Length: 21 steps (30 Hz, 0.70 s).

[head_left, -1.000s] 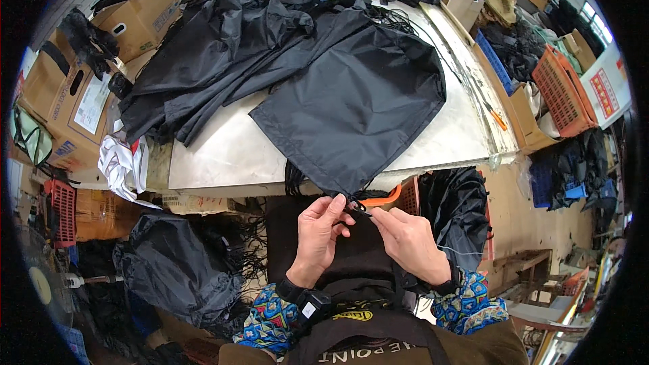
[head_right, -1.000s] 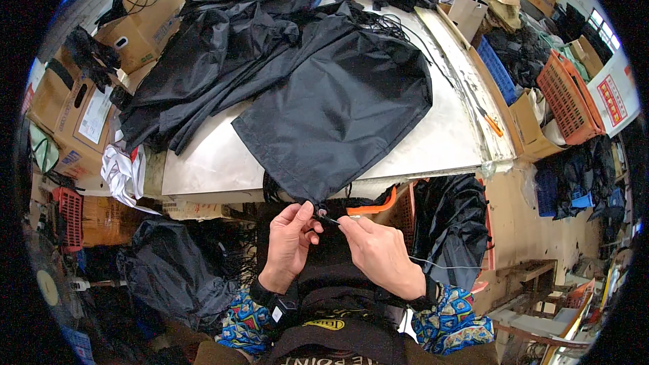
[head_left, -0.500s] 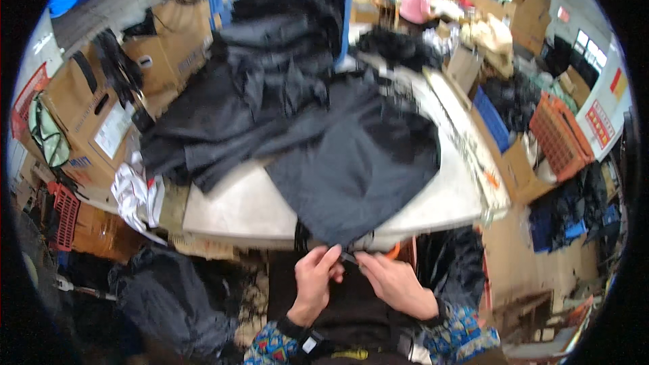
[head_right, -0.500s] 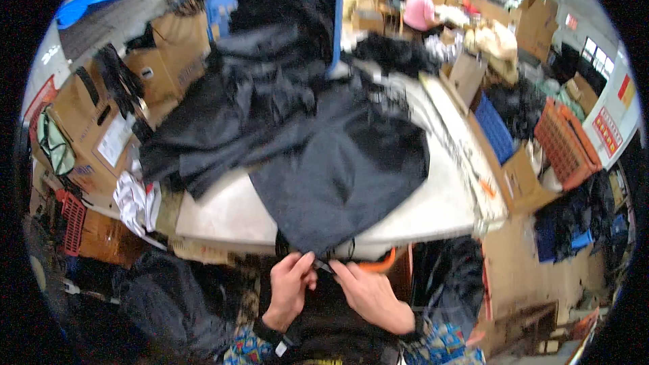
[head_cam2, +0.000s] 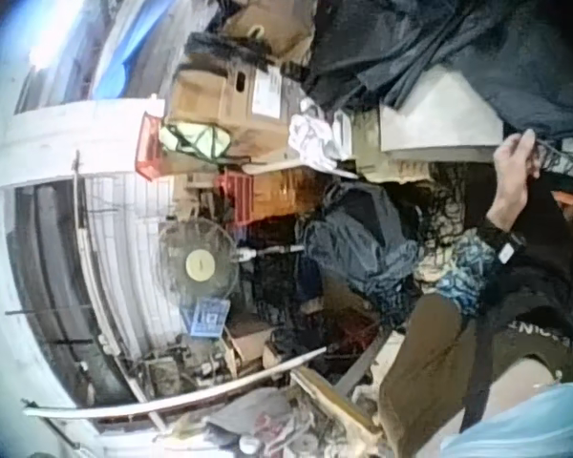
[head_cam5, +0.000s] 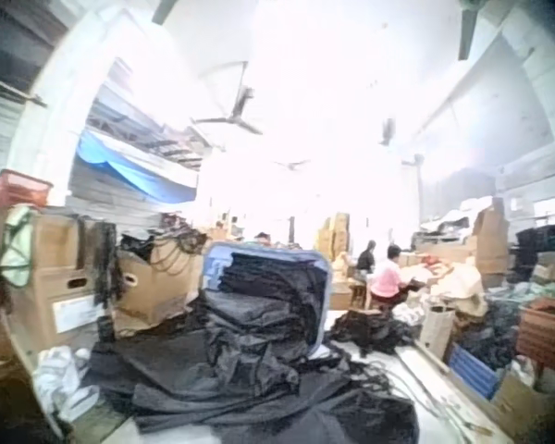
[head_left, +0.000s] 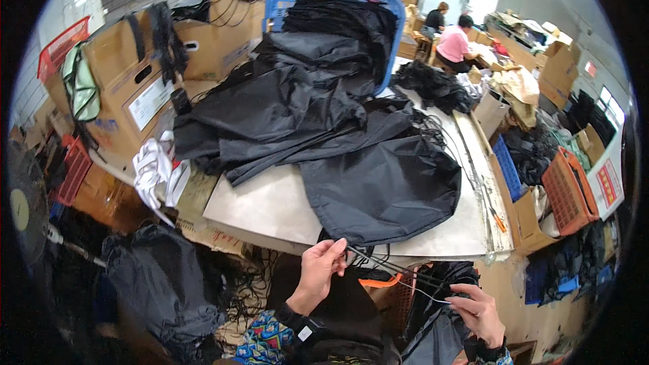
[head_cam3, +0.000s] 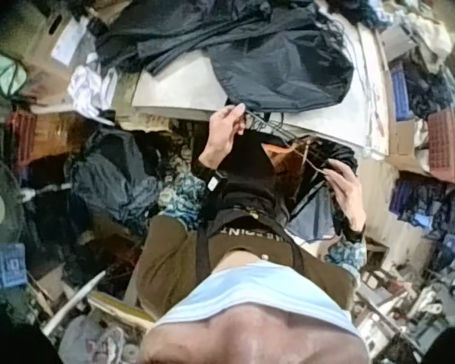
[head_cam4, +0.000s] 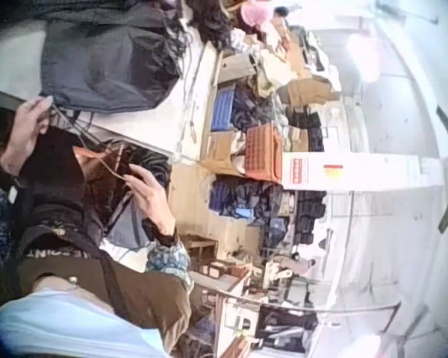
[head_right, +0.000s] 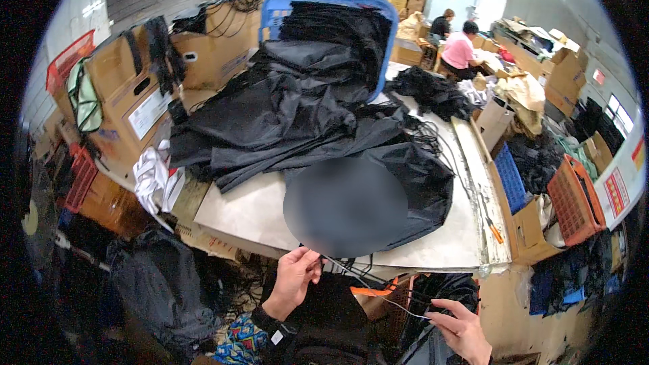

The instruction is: The person assembles black drawstring bags by threading black cords through the top hem and securing them with small metal rings. They repeatedly pick up bags and cords, thread the cords, and attach the rings, placing finished bags aside on the table.

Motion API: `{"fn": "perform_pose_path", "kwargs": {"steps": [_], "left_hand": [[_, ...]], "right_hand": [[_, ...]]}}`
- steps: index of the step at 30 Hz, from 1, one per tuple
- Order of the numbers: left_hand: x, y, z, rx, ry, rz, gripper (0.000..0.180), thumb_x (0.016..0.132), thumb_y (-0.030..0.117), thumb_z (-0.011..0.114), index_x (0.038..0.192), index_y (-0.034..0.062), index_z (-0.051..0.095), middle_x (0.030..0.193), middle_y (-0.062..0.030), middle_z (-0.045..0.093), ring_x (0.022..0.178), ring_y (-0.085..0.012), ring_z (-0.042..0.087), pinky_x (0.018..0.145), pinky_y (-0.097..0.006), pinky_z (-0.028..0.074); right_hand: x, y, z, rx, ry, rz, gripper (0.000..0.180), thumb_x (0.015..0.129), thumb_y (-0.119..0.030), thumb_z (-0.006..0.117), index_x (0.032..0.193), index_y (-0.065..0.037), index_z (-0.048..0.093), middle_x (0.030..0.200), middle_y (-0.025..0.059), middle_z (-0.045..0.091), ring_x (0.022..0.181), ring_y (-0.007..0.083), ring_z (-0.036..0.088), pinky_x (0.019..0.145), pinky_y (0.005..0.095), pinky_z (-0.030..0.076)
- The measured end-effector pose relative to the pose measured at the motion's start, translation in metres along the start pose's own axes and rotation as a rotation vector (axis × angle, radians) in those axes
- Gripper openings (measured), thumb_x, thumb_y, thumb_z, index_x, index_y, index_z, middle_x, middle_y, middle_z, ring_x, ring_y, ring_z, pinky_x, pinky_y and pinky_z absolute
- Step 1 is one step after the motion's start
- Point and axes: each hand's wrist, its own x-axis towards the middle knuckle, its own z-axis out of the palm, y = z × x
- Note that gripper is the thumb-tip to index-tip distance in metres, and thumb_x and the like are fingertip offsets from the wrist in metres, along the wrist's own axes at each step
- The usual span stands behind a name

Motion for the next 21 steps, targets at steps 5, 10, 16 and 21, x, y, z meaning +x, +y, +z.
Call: {"fn": "perform_pose_path", "kwargs": {"steps": [5, 10, 16, 21], "left_hand": [[-0.005, 0.001, 0.010, 0.003, 0.008, -0.008, 0.020, 0.089, 0.019, 0.063, 0.077, 0.0048, 0.058, 0.067, -0.0012, 0.057, 0.052, -0.0072, 0.052, 0.044, -0.021, 0.041], [-0.015, -0.032, 0.031, 0.354, -0.215, -0.127, 0.022, 0.089, 0.021, 0.064, 0.082, -0.0005, 0.063, 0.070, -0.0045, 0.063, 0.053, -0.0061, 0.053, 0.046, -0.020, 0.043], [-0.017, -0.037, 0.032, 0.364, -0.143, -0.065, 0.034, 0.089, 0.033, 0.062, 0.077, 0.0019, 0.058, 0.060, -0.0003, 0.055, 0.050, -0.0073, 0.052, 0.043, -0.021, 0.041], [0.010, -0.011, 0.032, 0.391, -0.090, 0.041, 0.033, 0.092, 0.030, 0.059, 0.070, 0.0055, 0.056, 0.057, -0.0017, 0.055, 0.048, -0.0088, 0.051, 0.043, -0.021, 0.041]], "right_hand": [[-0.009, 0.002, 0.000, -0.042, 0.134, -0.058, 0.019, 0.073, 0.006, 0.068, 0.090, -0.002, 0.070, 0.098, 0.0134, 0.065, 0.081, 0.0246, 0.065, 0.067, 0.0293, 0.051], [0.003, 0.006, 0.032, 0.030, 0.038, 0.033, 0.018, 0.079, -0.003, 0.066, 0.097, -0.005, 0.068, 0.086, 0.0125, 0.064, 0.068, 0.0251, 0.064, 0.058, 0.0309, 0.050], [0.027, -0.001, 0.072, 0.196, 0.086, 0.076, 0.013, 0.081, 0.001, 0.064, 0.093, 0.001, 0.066, 0.064, 0.0126, 0.057, 0.057, 0.0188, 0.059, 0.052, 0.0291, 0.044], [0.016, 0.003, 0.073, 0.164, 0.166, 0.038, 0.011, 0.082, -0.001, 0.064, 0.093, 0.002, 0.066, 0.064, 0.0148, 0.057, 0.055, 0.0177, 0.057, 0.053, 0.0276, 0.043]]}}
